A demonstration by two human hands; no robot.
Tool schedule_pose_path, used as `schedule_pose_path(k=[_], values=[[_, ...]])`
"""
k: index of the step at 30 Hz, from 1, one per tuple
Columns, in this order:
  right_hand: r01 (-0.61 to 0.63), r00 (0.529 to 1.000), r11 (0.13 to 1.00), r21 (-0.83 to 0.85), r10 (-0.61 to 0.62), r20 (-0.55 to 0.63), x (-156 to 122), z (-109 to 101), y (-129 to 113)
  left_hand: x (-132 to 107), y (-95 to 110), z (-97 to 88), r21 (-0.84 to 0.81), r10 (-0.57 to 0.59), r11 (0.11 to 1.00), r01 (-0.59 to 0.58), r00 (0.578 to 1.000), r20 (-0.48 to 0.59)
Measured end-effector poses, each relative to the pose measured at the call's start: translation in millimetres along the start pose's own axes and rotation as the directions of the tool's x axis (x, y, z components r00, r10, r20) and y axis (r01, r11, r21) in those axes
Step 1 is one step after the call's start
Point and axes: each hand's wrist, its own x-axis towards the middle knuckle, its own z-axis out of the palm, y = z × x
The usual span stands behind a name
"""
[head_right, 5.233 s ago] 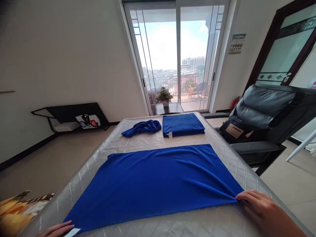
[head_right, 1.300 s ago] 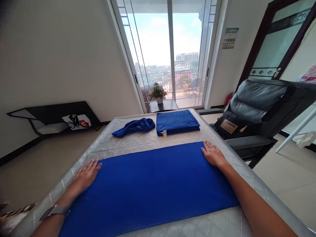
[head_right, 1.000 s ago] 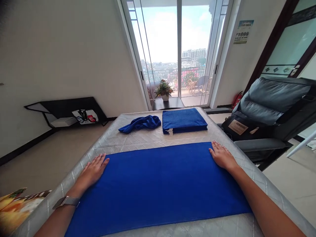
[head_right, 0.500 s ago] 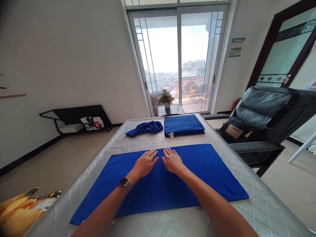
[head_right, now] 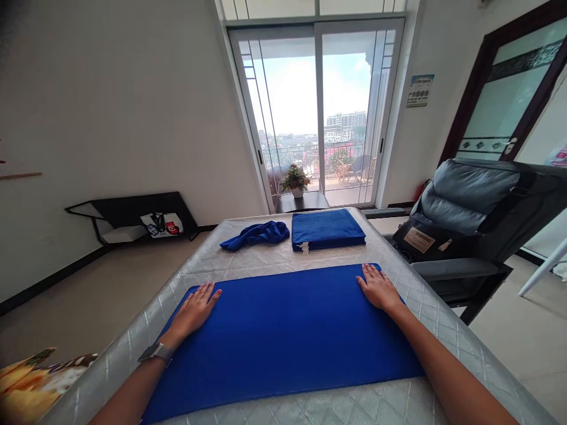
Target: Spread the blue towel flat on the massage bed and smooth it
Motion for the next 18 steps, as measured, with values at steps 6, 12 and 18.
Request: schedule_pose_path(k=[6, 12, 18], values=[[-0.075, 0.997, 0.997, -0.009, 0.075, -0.012, 0, 5, 38, -4, -54, 12.6, 0.005, -0.108, 0.994, 0.108, 0.994, -0.011], [-0.062, 0.998, 0.998, -0.021, 0.063, 0.004, 2, 8, 36, -5, -53, 19.3, -0.021, -0.102, 0.995, 0.101, 0.993, -0.056], [-0.104, 0.992, 0.993, -0.055, 0.1, -0.083, -6, 0, 30, -15, -33, -9.6, -0.013, -0.118, 0.993, 0.117, 0.986, -0.121]])
